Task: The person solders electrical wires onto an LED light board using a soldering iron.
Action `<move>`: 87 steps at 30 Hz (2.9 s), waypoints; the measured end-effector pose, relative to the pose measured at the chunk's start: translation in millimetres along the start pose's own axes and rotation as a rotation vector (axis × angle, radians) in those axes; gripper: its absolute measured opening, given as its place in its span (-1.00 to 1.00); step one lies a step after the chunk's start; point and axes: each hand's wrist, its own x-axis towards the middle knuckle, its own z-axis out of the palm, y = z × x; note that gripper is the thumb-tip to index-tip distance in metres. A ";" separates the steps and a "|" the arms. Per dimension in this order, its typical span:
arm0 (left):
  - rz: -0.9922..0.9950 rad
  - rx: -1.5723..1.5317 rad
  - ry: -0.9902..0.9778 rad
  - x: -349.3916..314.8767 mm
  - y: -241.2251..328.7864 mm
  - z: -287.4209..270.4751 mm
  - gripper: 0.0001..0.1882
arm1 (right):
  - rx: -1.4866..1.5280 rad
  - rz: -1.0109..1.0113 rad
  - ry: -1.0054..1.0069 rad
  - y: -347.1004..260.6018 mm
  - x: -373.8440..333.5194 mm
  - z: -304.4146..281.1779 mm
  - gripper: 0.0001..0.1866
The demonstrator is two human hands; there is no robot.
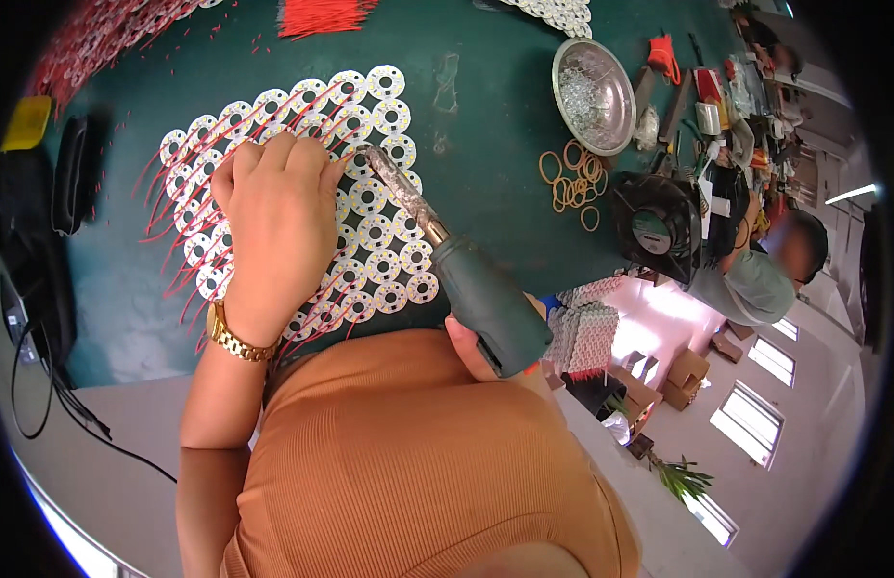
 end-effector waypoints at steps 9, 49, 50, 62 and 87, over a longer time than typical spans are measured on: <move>0.026 0.044 0.015 0.4 1.6 0.4 -0.89 | -0.009 -0.034 -0.057 7.9 -0.8 -4.3 -0.81; 0.028 0.039 0.052 -1.8 -0.7 4.6 -0.89 | -0.023 0.347 -0.296 -16.3 8.3 -10.8 -0.82; 0.026 0.037 0.051 -1.7 -1.0 4.9 -0.88 | -0.025 0.346 -0.295 -14.4 8.1 -9.8 -0.82; 0.023 0.025 0.046 -0.3 0.1 4.5 -0.88 | 0.053 0.259 -0.292 1.0 -0.8 -9.8 -0.87; 0.034 0.052 0.130 0.5 1.9 9.4 -0.87 | 0.058 -0.053 0.066 27.2 -18.5 17.8 -0.67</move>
